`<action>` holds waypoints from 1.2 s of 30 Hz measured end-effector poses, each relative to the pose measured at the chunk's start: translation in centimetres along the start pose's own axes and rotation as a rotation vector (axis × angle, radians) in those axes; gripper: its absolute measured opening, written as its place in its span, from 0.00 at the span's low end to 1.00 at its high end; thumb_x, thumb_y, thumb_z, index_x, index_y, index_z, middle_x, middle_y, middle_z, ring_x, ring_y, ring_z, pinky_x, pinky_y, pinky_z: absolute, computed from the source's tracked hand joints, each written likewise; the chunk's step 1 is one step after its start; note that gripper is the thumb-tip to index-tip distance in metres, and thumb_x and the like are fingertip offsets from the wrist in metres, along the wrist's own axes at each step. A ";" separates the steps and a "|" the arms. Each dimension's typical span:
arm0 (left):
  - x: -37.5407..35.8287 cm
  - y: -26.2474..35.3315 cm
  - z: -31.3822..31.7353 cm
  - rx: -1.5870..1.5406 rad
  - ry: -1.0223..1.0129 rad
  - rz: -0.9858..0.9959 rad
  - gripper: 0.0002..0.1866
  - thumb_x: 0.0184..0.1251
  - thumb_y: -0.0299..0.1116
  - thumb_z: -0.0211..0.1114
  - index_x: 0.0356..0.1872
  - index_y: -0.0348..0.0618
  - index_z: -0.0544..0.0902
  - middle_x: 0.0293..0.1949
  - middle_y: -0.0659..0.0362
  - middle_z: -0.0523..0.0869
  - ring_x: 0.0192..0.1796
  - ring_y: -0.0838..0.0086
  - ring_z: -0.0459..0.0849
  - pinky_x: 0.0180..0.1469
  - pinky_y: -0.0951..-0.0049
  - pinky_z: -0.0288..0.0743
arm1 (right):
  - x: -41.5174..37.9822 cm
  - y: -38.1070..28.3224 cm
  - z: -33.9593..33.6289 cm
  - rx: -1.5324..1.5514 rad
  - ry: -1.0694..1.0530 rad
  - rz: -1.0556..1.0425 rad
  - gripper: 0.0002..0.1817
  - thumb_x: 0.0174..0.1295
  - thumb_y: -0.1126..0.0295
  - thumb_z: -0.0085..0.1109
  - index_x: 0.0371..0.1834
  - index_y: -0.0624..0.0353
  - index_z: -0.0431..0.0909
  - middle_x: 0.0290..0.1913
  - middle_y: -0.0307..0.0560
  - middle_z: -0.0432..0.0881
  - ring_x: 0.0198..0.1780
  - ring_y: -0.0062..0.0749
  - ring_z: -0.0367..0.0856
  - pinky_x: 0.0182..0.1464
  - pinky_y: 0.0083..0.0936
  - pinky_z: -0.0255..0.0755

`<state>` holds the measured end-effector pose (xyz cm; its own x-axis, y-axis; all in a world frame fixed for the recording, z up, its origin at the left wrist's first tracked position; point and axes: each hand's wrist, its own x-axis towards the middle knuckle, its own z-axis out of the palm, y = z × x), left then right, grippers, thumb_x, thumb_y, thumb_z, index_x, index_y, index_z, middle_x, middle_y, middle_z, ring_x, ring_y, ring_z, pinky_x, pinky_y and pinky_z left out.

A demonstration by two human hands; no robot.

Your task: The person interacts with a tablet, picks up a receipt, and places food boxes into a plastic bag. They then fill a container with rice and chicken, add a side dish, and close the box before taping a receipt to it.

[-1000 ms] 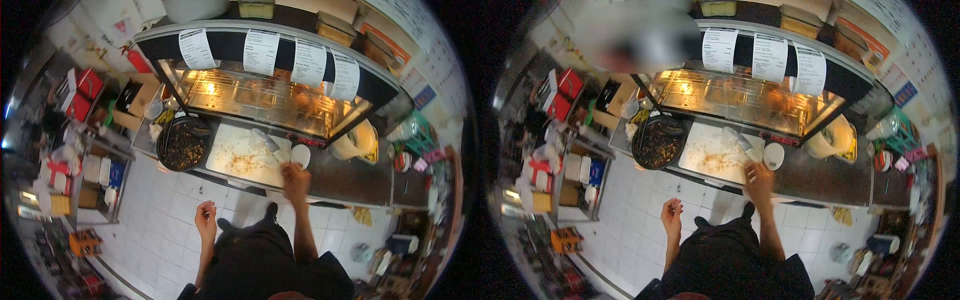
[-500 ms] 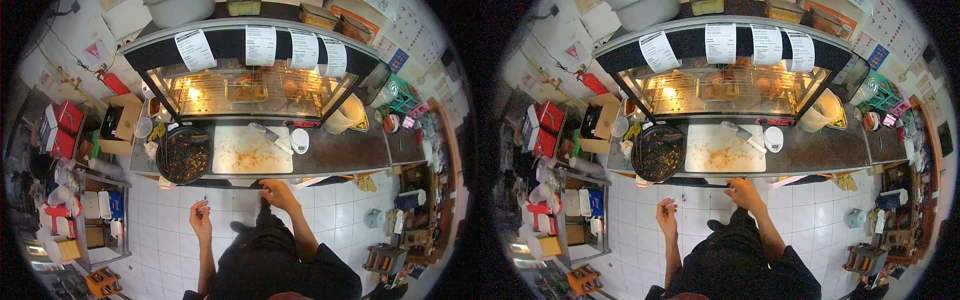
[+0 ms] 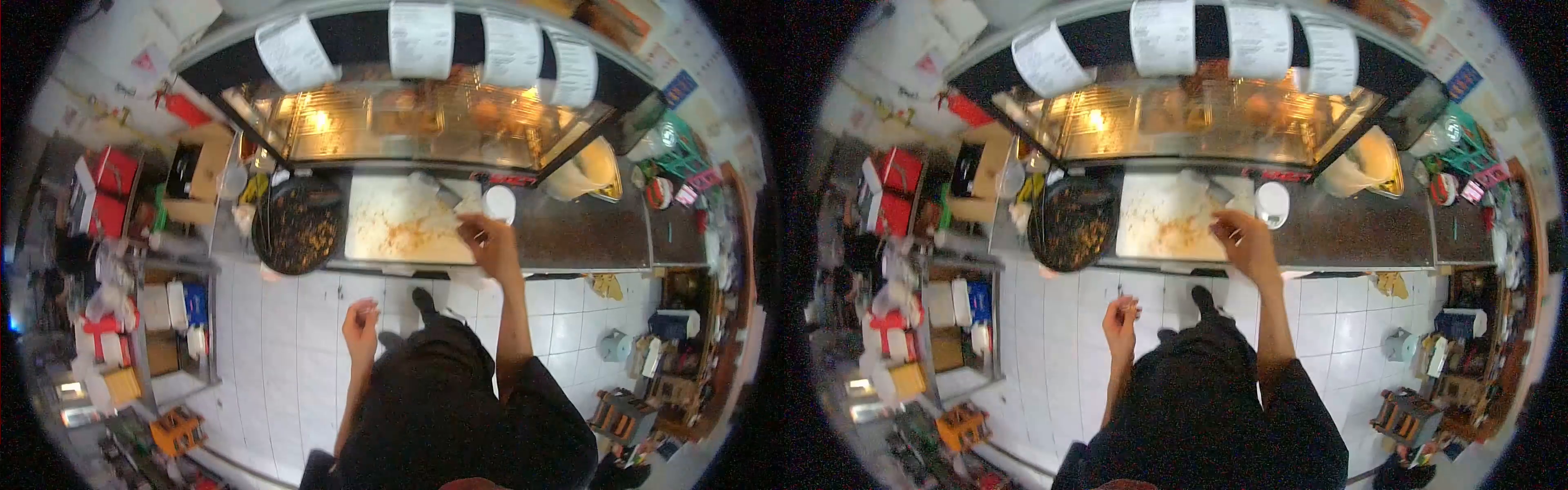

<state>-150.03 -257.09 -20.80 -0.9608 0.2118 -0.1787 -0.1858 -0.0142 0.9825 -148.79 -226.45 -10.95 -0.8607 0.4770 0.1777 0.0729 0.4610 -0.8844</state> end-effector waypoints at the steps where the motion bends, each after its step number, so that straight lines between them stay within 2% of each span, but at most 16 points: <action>1: 0.6 -0.1 0.5 0.052 -0.027 0.033 0.09 0.70 0.22 0.61 0.49 0.35 0.81 0.44 0.58 0.85 0.44 0.80 0.81 0.50 0.77 0.77 | 0.4 0.3 -0.6 -0.006 0.019 -0.006 0.11 0.63 0.73 0.66 0.48 0.62 0.84 0.33 0.47 0.87 0.30 0.25 0.83 0.34 0.22 0.76; 3: 1.3 2.5 2.7 -0.002 -0.053 -0.019 0.10 0.70 0.23 0.62 0.50 0.36 0.81 0.45 0.58 0.86 0.46 0.78 0.82 0.52 0.76 0.76 | 0.8 0.8 -1.1 0.028 0.048 0.035 0.09 0.64 0.75 0.64 0.47 0.62 0.84 0.32 0.43 0.86 0.30 0.20 0.81 0.34 0.20 0.75; 6: 2.1 8.3 6.7 -0.170 -0.239 -0.077 0.12 0.69 0.21 0.62 0.52 0.36 0.80 0.46 0.58 0.86 0.49 0.75 0.83 0.54 0.75 0.75 | 0.5 2.8 -0.8 0.189 0.030 0.203 0.07 0.67 0.76 0.61 0.46 0.62 0.84 0.32 0.38 0.85 0.31 0.17 0.79 0.33 0.17 0.72; 7: 2.0 11.0 7.8 -0.160 -0.333 -0.022 0.12 0.68 0.20 0.62 0.51 0.36 0.81 0.46 0.57 0.86 0.50 0.74 0.83 0.55 0.73 0.75 | 0.1 3.6 -0.3 0.150 -0.006 0.227 0.07 0.67 0.75 0.61 0.46 0.62 0.84 0.31 0.38 0.85 0.31 0.16 0.79 0.33 0.17 0.72; 8: 1.8 13.0 8.8 -0.225 -0.445 0.085 0.12 0.64 0.21 0.62 0.48 0.32 0.81 0.47 0.51 0.86 0.50 0.68 0.83 0.54 0.69 0.76 | -0.2 4.5 0.1 0.111 -0.037 0.243 0.07 0.67 0.75 0.61 0.46 0.63 0.84 0.31 0.38 0.85 0.31 0.16 0.79 0.33 0.17 0.71; 9: 2.0 16.0 9.2 -0.342 -0.590 0.169 0.14 0.60 0.30 0.68 0.44 0.33 0.84 0.45 0.48 0.86 0.49 0.64 0.84 0.51 0.69 0.77 | -0.6 5.4 0.8 0.103 -0.083 0.275 0.07 0.68 0.75 0.61 0.45 0.63 0.84 0.31 0.39 0.85 0.30 0.16 0.79 0.33 0.17 0.71; 11: 2.6 19.4 10.4 -0.635 -0.872 0.317 0.16 0.59 0.36 0.71 0.44 0.36 0.85 0.43 0.45 0.86 0.48 0.59 0.84 0.48 0.65 0.78 | -2.3 8.1 2.1 0.118 -0.201 0.334 0.06 0.68 0.74 0.61 0.44 0.64 0.84 0.30 0.39 0.84 0.30 0.16 0.78 0.32 0.17 0.71; 14: 4.5 20.5 14.2 -1.264 -0.963 0.624 0.18 0.60 0.39 0.72 0.47 0.38 0.84 0.44 0.47 0.84 0.50 0.58 0.83 0.51 0.61 0.76 | -4.3 8.7 4.4 -0.013 -0.392 0.355 0.06 0.66 0.75 0.63 0.43 0.65 0.84 0.30 0.39 0.84 0.29 0.16 0.78 0.32 0.17 0.71; 16: 5.4 20.9 13.4 -1.437 -1.033 0.441 0.19 0.59 0.37 0.77 0.48 0.37 0.86 0.42 0.54 0.89 0.42 0.69 0.86 0.43 0.69 0.78 | -4.5 7.0 6.0 -0.049 -0.533 0.380 0.07 0.67 0.75 0.62 0.45 0.65 0.83 0.31 0.39 0.85 0.30 0.17 0.79 0.33 0.16 0.72; 19: 7.2 18.8 11.9 -1.560 -0.980 0.346 0.17 0.56 0.37 0.79 0.42 0.38 0.87 0.40 0.57 0.89 0.37 0.74 0.86 0.38 0.75 0.76 | -4.4 7.6 7.9 -0.194 -0.651 0.366 0.08 0.65 0.74 0.63 0.44 0.66 0.84 0.30 0.43 0.85 0.31 0.19 0.81 0.34 0.19 0.74; 22: 7.5 17.2 11.3 -1.590 -0.927 0.264 0.19 0.56 0.40 0.80 0.44 0.39 0.87 0.39 0.58 0.89 0.36 0.77 0.86 0.35 0.78 0.75 | -4.0 8.4 9.1 -0.235 -0.699 0.303 0.08 0.65 0.74 0.64 0.44 0.65 0.84 0.30 0.44 0.85 0.31 0.20 0.81 0.34 0.20 0.75; 23: 7.5 17.1 11.4 -1.577 -0.922 0.259 0.19 0.56 0.40 0.80 0.44 0.39 0.87 0.39 0.58 0.89 0.36 0.77 0.86 0.35 0.78 0.75 | -3.8 8.5 9.1 -0.221 -0.708 0.359 0.08 0.63 0.73 0.64 0.44 0.62 0.85 0.34 0.45 0.87 0.31 0.24 0.82 0.33 0.22 0.75; 26: 6.8 18.5 11.7 -1.397 -0.926 0.374 0.21 0.56 0.42 0.79 0.45 0.40 0.87 0.39 0.59 0.90 0.37 0.80 0.86 0.33 0.80 0.73 | -3.8 8.4 9.1 -0.203 -0.680 0.307 0.08 0.64 0.73 0.64 0.45 0.62 0.84 0.33 0.45 0.87 0.30 0.23 0.81 0.32 0.23 0.75; 28: 6.0 21.0 12.4 -1.451 -1.007 0.312 0.21 0.57 0.44 0.79 0.45 0.40 0.87 0.39 0.59 0.90 0.37 0.78 0.86 0.33 0.79 0.73 | -3.7 7.8 8.5 -0.150 -0.690 0.240 0.08 0.65 0.72 0.64 0.45 0.62 0.84 0.32 0.45 0.86 0.29 0.22 0.80 0.32 0.23 0.75; 32: 4.2 25.3 14.8 -1.366 -1.138 0.434 0.26 0.57 0.46 0.79 0.51 0.40 0.86 0.45 0.55 0.89 0.40 0.69 0.87 0.38 0.75 0.79 | -3.0 4.5 7.6 -0.044 -0.610 0.200 0.07 0.65 0.75 0.63 0.43 0.63 0.84 0.29 0.44 0.86 0.29 0.21 0.81 0.33 0.21 0.75; 36: 1.7 26.4 16.5 -1.329 -1.196 0.461 0.25 0.58 0.46 0.77 0.50 0.39 0.85 0.46 0.53 0.87 0.45 0.66 0.85 0.44 0.69 0.77 | -2.6 3.8 6.5 -0.015 -0.578 0.170 0.08 0.65 0.72 0.65 0.45 0.62 0.84 0.30 0.44 0.86 0.30 0.22 0.81 0.34 0.23 0.75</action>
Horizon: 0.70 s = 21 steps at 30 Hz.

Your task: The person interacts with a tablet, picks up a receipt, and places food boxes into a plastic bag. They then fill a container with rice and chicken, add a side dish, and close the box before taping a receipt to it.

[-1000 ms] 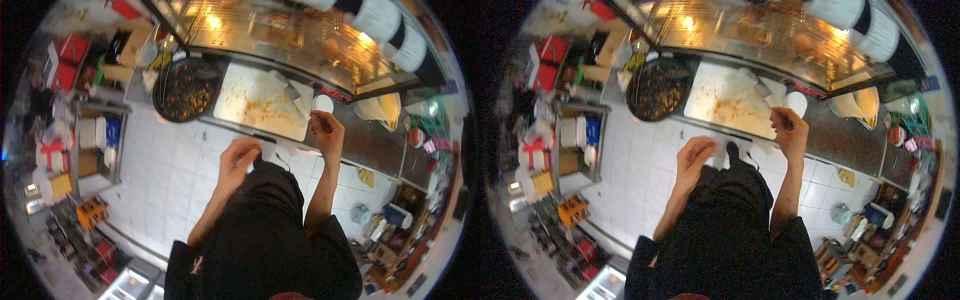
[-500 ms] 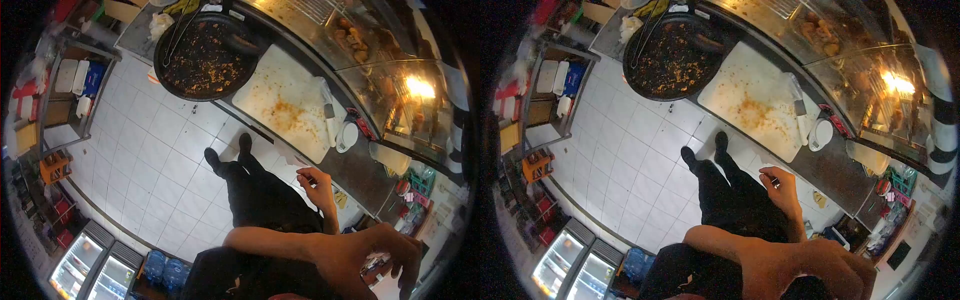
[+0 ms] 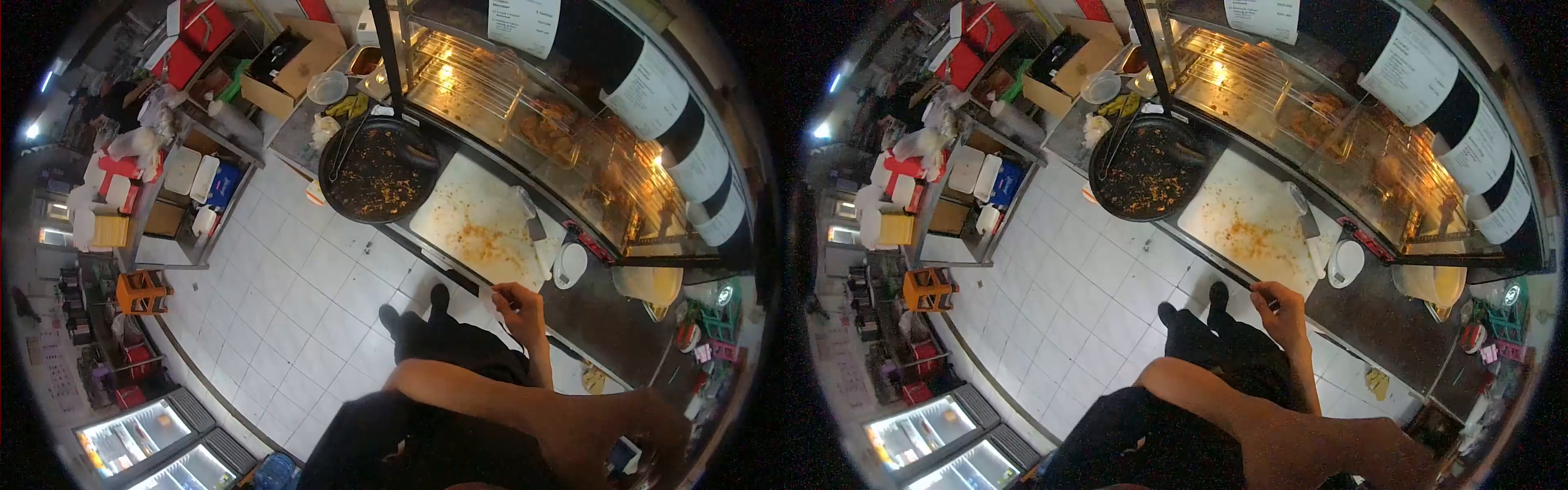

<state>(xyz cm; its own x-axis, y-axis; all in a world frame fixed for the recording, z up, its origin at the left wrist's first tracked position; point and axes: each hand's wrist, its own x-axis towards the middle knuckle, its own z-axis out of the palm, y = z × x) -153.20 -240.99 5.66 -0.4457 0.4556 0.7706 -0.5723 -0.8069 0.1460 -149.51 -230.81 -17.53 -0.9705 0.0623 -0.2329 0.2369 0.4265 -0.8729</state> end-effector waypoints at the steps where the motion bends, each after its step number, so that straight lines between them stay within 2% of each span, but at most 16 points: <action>1: -0.2 -0.4 0.4 -0.003 -0.010 -0.002 0.25 0.58 0.46 0.76 0.49 0.39 0.84 0.46 0.53 0.86 0.46 0.65 0.84 0.46 0.67 0.77 | 0.1 0.0 -0.3 0.019 0.044 -0.039 0.08 0.65 0.72 0.65 0.44 0.62 0.84 0.31 0.44 0.86 0.30 0.22 0.82 0.34 0.23 0.75; 2: -0.4 -0.8 0.5 0.001 -0.017 -0.010 0.25 0.58 0.46 0.76 0.49 0.38 0.84 0.46 0.53 0.86 0.48 0.64 0.84 0.47 0.66 0.76 | 0.5 -0.3 -1.0 0.033 0.095 -0.084 0.08 0.65 0.72 0.65 0.44 0.62 0.85 0.31 0.44 0.87 0.31 0.22 0.83 0.34 0.22 0.75; 4: -1.4 -1.5 0.3 0.031 -0.011 -0.045 0.24 0.59 0.47 0.75 0.48 0.38 0.83 0.46 0.52 0.85 0.50 0.63 0.83 0.50 0.63 0.75 | 1.2 -1.4 -2.5 -0.003 0.107 -0.042 0.08 0.64 0.72 0.65 0.44 0.62 0.85 0.32 0.45 0.88 0.33 0.22 0.84 0.34 0.22 0.75; 6: -3.2 -0.5 -0.9 0.143 0.028 -0.091 0.24 0.59 0.47 0.74 0.48 0.38 0.83 0.46 0.51 0.83 0.52 0.61 0.81 0.54 0.60 0.74 | 3.2 -3.4 -4.0 -0.143 0.203 -0.204 0.08 0.60 0.76 0.67 0.43 0.62 0.85 0.33 0.46 0.87 0.33 0.25 0.84 0.35 0.22 0.75; 7: -4.3 1.0 -2.1 0.324 0.036 -0.158 0.28 0.59 0.54 0.73 0.46 0.38 0.83 0.47 0.53 0.83 0.53 0.63 0.81 0.53 0.60 0.74 | 4.8 -5.4 -5.1 -0.231 0.304 -0.397 0.10 0.57 0.78 0.67 0.42 0.62 0.85 0.34 0.48 0.87 0.33 0.28 0.84 0.35 0.22 0.75; 8: -6.2 1.6 -2.7 0.326 0.155 -0.189 0.29 0.59 0.56 0.72 0.46 0.37 0.83 0.47 0.53 0.84 0.53 0.64 0.81 0.53 0.60 0.74 | 6.5 -8.2 -6.5 -0.320 0.404 -0.590 0.11 0.55 0.80 0.68 0.42 0.61 0.85 0.36 0.49 0.87 0.34 0.31 0.83 0.35 0.23 0.75; 9: -8.1 2.3 -3.4 0.322 0.269 -0.227 0.31 0.60 0.59 0.71 0.45 0.37 0.83 0.46 0.52 0.84 0.53 0.65 0.81 0.53 0.60 0.74 | 7.3 -12.9 -7.5 -0.405 0.517 -0.590 0.12 0.52 0.82 0.67 0.41 0.62 0.85 0.39 0.51 0.86 0.37 0.38 0.83 0.40 0.28 0.76; 10: -9.6 4.0 -4.0 0.449 0.354 -0.321 0.33 0.59 0.60 0.70 0.45 0.34 0.82 0.46 0.51 0.84 0.52 0.63 0.81 0.54 0.60 0.73 | 8.7 -16.3 -8.7 -0.511 0.593 -0.721 0.12 0.54 0.81 0.66 0.42 0.61 0.84 0.42 0.50 0.85 0.42 0.41 0.83 0.46 0.33 0.75; 11: -11.3 5.3 -4.8 0.405 0.422 -0.293 0.34 0.61 0.61 0.69 0.45 0.33 0.82 0.45 0.50 0.83 0.52 0.62 0.80 0.55 0.60 0.72 | 10.0 -20.0 -9.4 -0.604 0.669 -0.840 0.13 0.55 0.80 0.66 0.44 0.61 0.84 0.43 0.51 0.85 0.44 0.43 0.82 0.49 0.35 0.74; 12: -13.3 6.3 -5.8 0.501 0.459 -0.249 0.32 0.62 0.59 0.69 0.46 0.32 0.82 0.45 0.49 0.82 0.53 0.62 0.79 0.55 0.60 0.71 | 11.5 -23.6 -9.7 -0.701 0.744 -0.960 0.13 0.56 0.79 0.65 0.46 0.61 0.83 0.44 0.51 0.84 0.46 0.44 0.81 0.51 0.36 0.73; 14: -18.2 8.1 -7.2 0.501 0.739 -0.170 0.30 0.62 0.53 0.70 0.46 0.31 0.83 0.47 0.49 0.81 0.52 0.63 0.80 0.54 0.62 0.73 | 15.4 -29.4 -10.3 -0.898 0.800 -1.184 0.15 0.58 0.75 0.65 0.49 0.61 0.82 0.47 0.52 0.83 0.48 0.47 0.80 0.53 0.38 0.73; 16: -23.9 10.5 -8.7 0.626 1.014 -0.111 0.28 0.67 0.52 0.64 0.47 0.31 0.82 0.46 0.49 0.83 0.48 0.63 0.82 0.52 0.63 0.74 | 20.2 -32.4 -10.8 -1.016 0.826 -1.297 0.15 0.59 0.73 0.64 0.50 0.62 0.82 0.48 0.53 0.83 0.49 0.50 0.80 0.54 0.39 0.73; 17: -26.9 11.9 -9.2 0.663 1.142 -0.060 0.28 0.70 0.54 0.59 0.49 0.32 0.81 0.46 0.50 0.84 0.46 0.63 0.83 0.52 0.63 0.74 | 21.6 -32.8 -10.7 -1.039 0.828 -1.289 0.15 0.59 0.73 0.64 0.50 0.62 0.82 0.48 0.53 0.83 0.49 0.50 0.80 0.54 0.39 0.73; 18: -29.8 13.7 -9.5 0.679 1.294 -0.079 0.27 0.72 0.54 0.55 0.48 0.34 0.80 0.46 0.50 0.84 0.46 0.64 0.83 0.51 0.62 0.74 | 23.0 -32.9 -10.6 -1.104 0.802 -1.159 0.15 0.59 0.73 0.63 0.50 0.62 0.82 0.47 0.53 0.83 0.49 0.51 0.80 0.54 0.40 0.73; 19: -32.8 15.6 -9.5 0.647 1.356 -0.002 0.25 0.73 0.52 0.54 0.48 0.36 0.80 0.47 0.51 0.84 0.47 0.64 0.83 0.52 0.61 0.74 | 24.1 -33.0 -10.4 -1.159 0.779 -1.036 0.15 0.59 0.74 0.63 0.49 0.62 0.82 0.47 0.53 0.83 0.49 0.51 0.80 0.54 0.41 0.73; 21: -36.5 19.6 -8.1 0.635 1.615 0.026 0.21 0.75 0.49 0.52 0.51 0.41 0.79 0.47 0.55 0.85 0.49 0.64 0.83 0.53 0.62 0.75 | 25.1 -32.8 -9.5 -1.155 0.790 -0.993 0.15 0.59 0.74 0.62 0.49 0.63 0.83 0.47 0.53 0.83 0.48 0.51 0.80 0.54 0.41 0.73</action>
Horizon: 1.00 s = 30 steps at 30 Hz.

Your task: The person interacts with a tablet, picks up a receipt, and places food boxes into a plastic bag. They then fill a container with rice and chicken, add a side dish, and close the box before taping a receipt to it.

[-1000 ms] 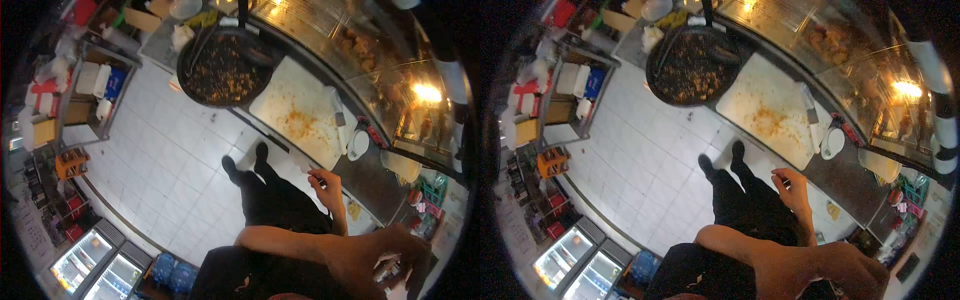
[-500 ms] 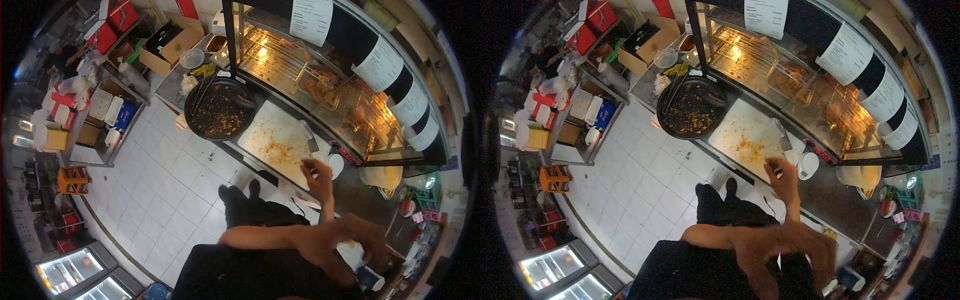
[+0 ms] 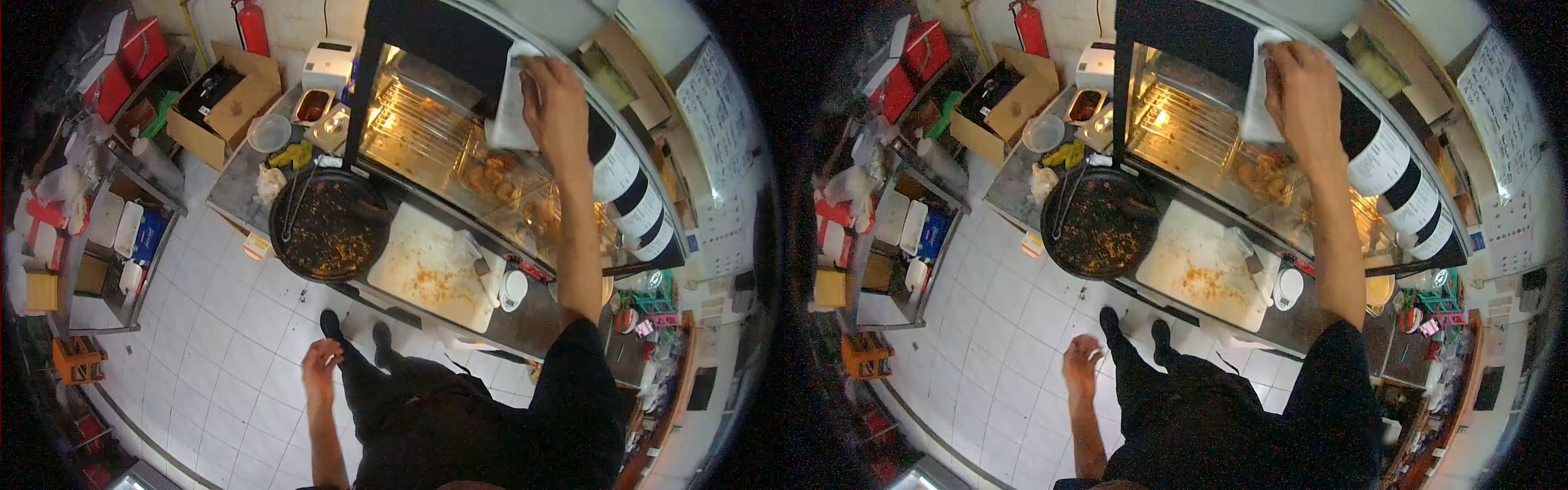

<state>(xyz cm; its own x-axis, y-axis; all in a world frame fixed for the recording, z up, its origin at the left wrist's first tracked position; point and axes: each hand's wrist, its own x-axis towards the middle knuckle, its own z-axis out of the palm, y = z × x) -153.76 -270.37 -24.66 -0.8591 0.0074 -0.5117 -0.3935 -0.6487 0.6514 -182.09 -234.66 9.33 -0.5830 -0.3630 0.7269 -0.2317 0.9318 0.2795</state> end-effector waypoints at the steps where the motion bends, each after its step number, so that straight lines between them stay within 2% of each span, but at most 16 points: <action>1: 0.5 0.3 -3.3 -0.012 0.056 0.017 0.21 0.75 0.50 0.51 0.51 0.43 0.79 0.46 0.57 0.85 0.49 0.66 0.83 0.53 0.63 0.75 | 0.0 -0.4 0.7 0.000 -0.026 0.045 0.14 0.59 0.74 0.62 0.49 0.63 0.83 0.46 0.54 0.83 0.48 0.51 0.80 0.53 0.42 0.73; 2: 0.6 1.0 -5.5 0.002 0.112 0.041 0.21 0.75 0.50 0.52 0.52 0.44 0.80 0.45 0.59 0.85 0.47 0.68 0.82 0.51 0.64 0.75 | 0.0 -0.8 1.7 -0.016 0.055 0.036 0.15 0.55 0.77 0.63 0.48 0.61 0.84 0.46 0.51 0.83 0.47 0.49 0.80 0.52 0.41 0.73; 4: 0.8 3.5 -7.0 -0.032 0.139 0.065 0.21 0.74 0.50 0.52 0.51 0.44 0.80 0.43 0.60 0.85 0.45 0.70 0.82 0.49 0.66 0.74 | 0.8 -1.0 2.1 -0.039 0.072 0.026 0.17 0.53 0.79 0.64 0.48 0.60 0.84 0.47 0.50 0.83 0.47 0.48 0.79 0.51 0.40 0.73; 7: 2.9 4.3 -5.4 -0.024 0.092 0.091 0.21 0.75 0.50 0.53 0.50 0.43 0.79 0.43 0.59 0.85 0.45 0.71 0.83 0.48 0.68 0.75 | 0.8 -0.5 2.7 -0.055 0.078 0.027 0.22 0.48 0.84 0.64 0.49 0.57 0.84 0.47 0.47 0.82 0.48 0.46 0.79 0.50 0.36 0.74; 8: 3.7 4.1 -3.8 -0.005 0.040 0.110 0.21 0.75 0.50 0.53 0.50 0.42 0.79 0.44 0.57 0.86 0.45 0.71 0.83 0.47 0.70 0.76 | 0.7 -0.3 2.9 -0.054 0.107 0.022 0.22 0.49 0.84 0.64 0.49 0.57 0.84 0.48 0.47 0.82 0.49 0.46 0.79 0.51 0.36 0.74; 11: 6.1 3.8 1.6 -0.022 -0.121 0.023 0.21 0.74 0.49 0.56 0.50 0.39 0.80 0.44 0.55 0.85 0.45 0.69 0.83 0.50 0.67 0.76 | 1.3 -0.7 2.9 0.030 0.164 0.072 0.20 0.52 0.81 0.64 0.51 0.56 0.84 0.49 0.51 0.81 0.50 0.48 0.79 0.54 0.36 0.73; 13: 7.1 4.3 4.2 -0.025 -0.239 -0.049 0.20 0.72 0.47 0.60 0.50 0.38 0.81 0.45 0.55 0.85 0.47 0.70 0.83 0.52 0.67 0.75 | 1.5 -0.2 2.9 -0.156 0.157 0.055 0.19 0.57 0.78 0.65 0.53 0.55 0.83 0.51 0.53 0.80 0.52 0.49 0.79 0.57 0.38 0.72; 15: 8.2 4.7 5.1 0.000 -0.315 -0.051 0.20 0.72 0.46 0.61 0.50 0.37 0.81 0.45 0.56 0.85 0.47 0.71 0.83 0.53 0.68 0.74 | 1.7 -0.7 2.9 -0.126 0.128 0.114 0.19 0.59 0.75 0.66 0.55 0.54 0.82 0.52 0.54 0.80 0.54 0.51 0.78 0.58 0.39 0.72; 17: 9.4 4.6 4.3 0.021 -0.315 -0.043 0.20 0.72 0.45 0.62 0.51 0.37 0.81 0.44 0.57 0.85 0.47 0.72 0.83 0.53 0.69 0.74 | 2.0 -0.5 2.6 -0.143 0.077 0.073 0.18 0.60 0.72 0.68 0.54 0.53 0.83 0.52 0.53 0.80 0.55 0.49 0.78 0.60 0.39 0.71; 18: 10.2 4.0 3.3 0.040 -0.281 -0.060 0.21 0.72 0.46 0.62 0.50 0.37 0.82 0.43 0.57 0.86 0.46 0.73 0.83 0.52 0.70 0.74 | 2.3 -0.7 2.5 -0.297 0.061 0.032 0.17 0.59 0.71 0.69 0.53 0.55 0.84 0.52 0.53 0.81 0.55 0.47 0.79 0.60 0.38 0.71; 19: 10.7 4.3 2.6 0.046 -0.282 0.003 0.21 0.73 0.46 0.61 0.51 0.37 0.82 0.44 0.56 0.86 0.46 0.73 0.83 0.52 0.71 0.74 | 2.1 -0.4 2.7 -0.207 0.017 0.117 0.17 0.61 0.69 0.69 0.54 0.56 0.84 0.52 0.52 0.83 0.56 0.44 0.79 0.59 0.37 0.72; 21: 11.3 4.5 0.7 0.142 -0.148 -0.060 0.25 0.73 0.53 0.57 0.48 0.37 0.81 0.43 0.58 0.84 0.46 0.72 0.83 0.49 0.70 0.75 | 1.9 -0.6 2.9 -0.238 0.006 0.135 0.19 0.62 0.68 0.70 0.56 0.57 0.83 0.51 0.50 0.85 0.54 0.39 0.81 0.56 0.34 0.75; 23: 12.1 3.8 -1.6 0.131 -0.064 -0.103 0.27 0.73 0.55 0.56 0.49 0.38 0.80 0.42 0.58 0.84 0.45 0.73 0.82 0.49 0.72 0.75 | 1.6 0.1 3.2 -0.165 0.014 0.056 0.19 0.61 0.69 0.71 0.56 0.57 0.84 0.50 0.47 0.86 0.52 0.35 0.83 0.53 0.31 0.78; 24: 12.2 3.6 -2.4 0.142 -0.029 -0.115 0.27 0.73 0.56 0.56 0.50 0.38 0.80 0.42 0.58 0.84 0.45 0.74 0.82 0.49 0.72 0.75 | 1.6 0.2 3.3 -0.200 0.000 0.102 0.18 0.60 0.72 0.71 0.55 0.59 0.84 0.51 0.47 0.86 0.52 0.33 0.83 0.52 0.29 0.80; 25: 12.3 3.6 -3.1 0.155 0.004 -0.128 0.28 0.72 0.57 0.56 0.50 0.38 0.80 0.42 0.58 0.84 0.45 0.74 0.82 0.49 0.72 0.75 | 1.6 0.4 3.3 -0.305 -0.004 0.052 0.16 0.62 0.72 0.69 0.54 0.60 0.84 0.50 0.49 0.86 0.52 0.33 0.84 0.52 0.29 0.81; 30: 13.0 2.1 -4.9 0.114 0.013 -0.192 0.25 0.72 0.54 0.58 0.51 0.39 0.80 0.45 0.57 0.84 0.47 0.71 0.82 0.51 0.70 0.74 | 2.3 -0.2 4.3 -0.263 0.013 0.091 0.15 0.64 0.69 0.68 0.54 0.57 0.85 0.49 0.51 0.86 0.50 0.33 0.84 0.52 0.28 0.81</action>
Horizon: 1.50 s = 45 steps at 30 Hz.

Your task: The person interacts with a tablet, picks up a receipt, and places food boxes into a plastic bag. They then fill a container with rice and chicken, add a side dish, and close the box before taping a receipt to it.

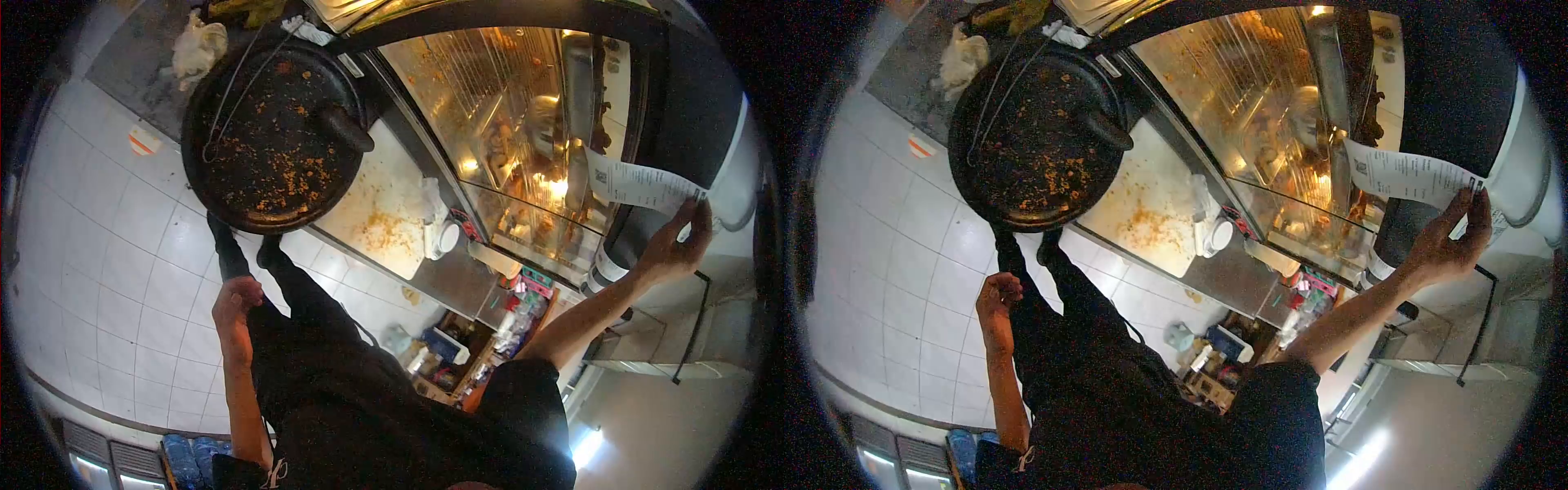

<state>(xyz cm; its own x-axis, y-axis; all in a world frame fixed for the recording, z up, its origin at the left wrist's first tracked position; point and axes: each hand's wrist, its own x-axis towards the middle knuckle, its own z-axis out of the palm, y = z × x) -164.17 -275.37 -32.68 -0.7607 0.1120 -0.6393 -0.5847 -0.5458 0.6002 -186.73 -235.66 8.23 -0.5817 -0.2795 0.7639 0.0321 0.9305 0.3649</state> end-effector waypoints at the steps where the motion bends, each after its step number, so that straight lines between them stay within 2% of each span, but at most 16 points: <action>1: 0.1 -0.3 0.2 -0.005 -0.008 -0.010 0.25 0.72 0.54 0.58 0.51 0.39 0.80 0.45 0.57 0.84 0.47 0.71 0.82 0.51 0.70 0.74 | 0.2 -0.3 0.1 -0.010 -0.007 -0.007 0.15 0.64 0.69 0.68 0.54 0.57 0.85 0.49 0.51 0.86 0.50 0.33 0.84 0.52 0.28 0.81; 5: 0.5 -0.2 0.5 -0.025 -0.018 -0.010 0.23 0.74 0.51 0.56 0.50 0.39 0.80 0.44 0.57 0.84 0.45 0.72 0.82 0.50 0.70 0.74 | 2.0 -1.8 0.3 -0.294 -0.021 -0.185 0.16 0.65 0.66 0.67 0.54 0.60 0.85 0.46 0.52 0.86 0.48 0.35 0.84 0.49 0.32 0.79; 9: 0.1 2.3 2.0 -0.014 -0.030 0.122 0.22 0.74 0.50 0.55 0.46 0.38 0.81 0.39 0.58 0.83 0.41 0.74 0.80 0.48 0.72 0.72 | 2.7 -6.2 2.1 0.099 0.086 0.003 0.16 0.65 0.67 0.65 0.53 0.62 0.83 0.48 0.54 0.85 0.50 0.43 0.83 0.53 0.36 0.76; 11: -0.1 2.6 1.7 0.006 -0.009 0.177 0.20 0.75 0.46 0.52 0.45 0.38 0.81 0.39 0.58 0.83 0.41 0.74 0.80 0.46 0.72 0.72 | 4.0 -5.7 3.0 -0.001 0.109 -0.206 0.17 0.64 0.66 0.64 0.53 0.62 0.81 0.48 0.56 0.82 0.51 0.50 0.79 0.56 0.42 0.72; 16: -0.8 5.0 3.2 0.170 0.119 0.160 0.18 0.75 0.44 0.49 0.45 0.41 0.80 0.40 0.59 0.83 0.42 0.73 0.80 0.46 0.69 0.73 | 5.3 -8.7 5.0 0.120 0.186 0.069 0.17 0.57 0.65 0.63 0.47 0.61 0.77 0.45 0.56 0.77 0.49 0.51 0.74 0.53 0.49 0.67; 19: -1.5 6.3 5.1 0.133 0.046 0.242 0.18 0.74 0.45 0.50 0.47 0.42 0.80 0.40 0.60 0.83 0.44 0.72 0.81 0.47 0.67 0.72 | 6.0 -11.8 3.4 0.123 0.007 0.230 0.27 0.59 0.60 0.57 0.58 0.67 0.74 0.56 0.57 0.77 0.60 0.49 0.72 0.65 0.51 0.61; 20: -1.7 6.4 5.8 0.127 0.020 0.266 0.18 0.74 0.46 0.51 0.47 0.43 0.80 0.40 0.60 0.83 0.43 0.72 0.81 0.47 0.67 0.72 | 5.8 -12.1 4.1 0.121 0.118 0.181 0.27 0.57 0.62 0.59 0.58 0.66 0.72 0.55 0.56 0.77 0.61 0.48 0.71 0.63 0.50 0.62; 23: -1.8 7.3 7.9 0.152 -0.084 0.287 0.20 0.73 0.49 0.54 0.50 0.44 0.80 0.42 0.60 0.85 0.45 0.72 0.81 0.47 0.67 0.71 | 4.8 -12.3 2.1 0.298 0.063 0.175 0.33 0.61 0.63 0.59 0.68 0.65 0.66 0.70 0.62 0.68 0.74 0.54 0.61 0.75 0.58 0.47; 26: -3.0 7.3 10.7 0.176 -0.204 0.361 0.20 0.73 0.49 0.54 0.52 0.44 0.79 0.44 0.60 0.85 0.45 0.73 0.82 0.47 0.68 0.72 | 1.6 -9.8 -2.9 0.440 0.129 0.151 0.34 0.59 0.64 0.62 0.70 0.63 0.66 0.71 0.64 0.66 0.75 0.55 0.58 0.75 0.58 0.46; 28: -3.4 6.4 11.8 0.204 -0.209 0.367 0.21 0.73 0.49 0.54 0.52 0.44 0.79 0.44 0.59 0.85 0.45 0.73 0.82 0.47 0.68 0.72 | -1.9 -7.3 -5.7 0.582 0.172 0.286 0.34 0.56 0.65 0.63 0.68 0.62 0.68 0.73 0.62 0.63 0.75 0.56 0.58 0.75 0.61 0.45; 30: -2.7 5.2 11.6 0.208 -0.202 0.324 0.21 0.72 0.49 0.56 0.52 0.43 0.79 0.45 0.58 0.86 0.45 0.72 0.83 0.46 0.68 0.75 | -6.6 -3.2 -8.0 0.493 0.141 0.343 0.33 0.55 0.68 0.64 0.67 0.60 0.70 0.70 0.61 0.68 0.72 0.56 0.63 0.71 0.58 0.55; 32: -3.3 3.9 12.0 0.216 -0.233 0.333 0.20 0.73 0.50 0.56 0.52 0.44 0.80 0.45 0.58 0.86 0.45 0.72 0.84 0.45 0.69 0.76 | -10.6 1.6 -8.0 0.357 0.389 0.379 0.18 0.53 0.77 0.61 0.50 0.61 0.80 0.54 0.52 0.81 0.58 0.53 0.75 0.62 0.51 0.67; 35: -3.9 2.4 13.2 0.249 -0.268 0.303 0.20 0.75 0.50 0.55 0.51 0.45 0.80 0.45 0.59 0.85 0.46 0.71 0.84 0.46 0.69 0.77 | -12.1 9.4 -9.6 0.157 0.453 0.452 0.10 0.52 0.80 0.59 0.38 0.62 0.81 0.42 0.51 0.80 0.48 0.51 0.76 0.51 0.45 0.70; 37: -4.2 1.9 14.2 0.299 -0.258 0.271 0.20 0.75 0.50 0.55 0.51 0.44 0.80 0.45 0.59 0.85 0.45 0.71 0.84 0.46 0.69 0.77 | -12.2 12.1 -8.6 0.151 0.422 0.486 0.08 0.52 0.80 0.59 0.37 0.61 0.80 0.41 0.51 0.79 0.46 0.51 0.75 0.51 0.44 0.71; 42: -4.6 1.8 17.3 0.328 -0.371 0.325 0.19 0.75 0.49 0.56 0.50 0.43 0.80 0.42 0.60 0.83 0.44 0.72 0.83 0.46 0.69 0.77 | -10.7 10.3 -6.2 0.130 0.390 0.406 0.11 0.47 0.74 0.60 0.36 0.63 0.81 0.44 0.52 0.78 0.49 0.49 0.75 0.58 0.45 0.69; 45: -5.1 1.9 18.0 0.319 -0.390 0.345 0.19 0.75 0.48 0.57 0.49 0.42 0.79 0.41 0.60 0.83 0.44 0.73 0.82 0.46 0.70 0.76 | -7.6 5.5 -5.2 0.252 0.286 0.398 0.13 0.53 0.72 0.57 0.39 0.68 0.81 0.47 0.56 0.80 0.53 0.50 0.76 0.65 0.49 0.66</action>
<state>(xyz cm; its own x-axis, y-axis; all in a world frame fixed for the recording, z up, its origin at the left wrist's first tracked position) -166.41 -262.05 -19.66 -0.9332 0.3014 -0.1956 -0.2959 -0.3360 0.8942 -177.89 -229.66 7.15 -0.3193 0.0847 0.9439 -0.0115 0.9956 -0.0933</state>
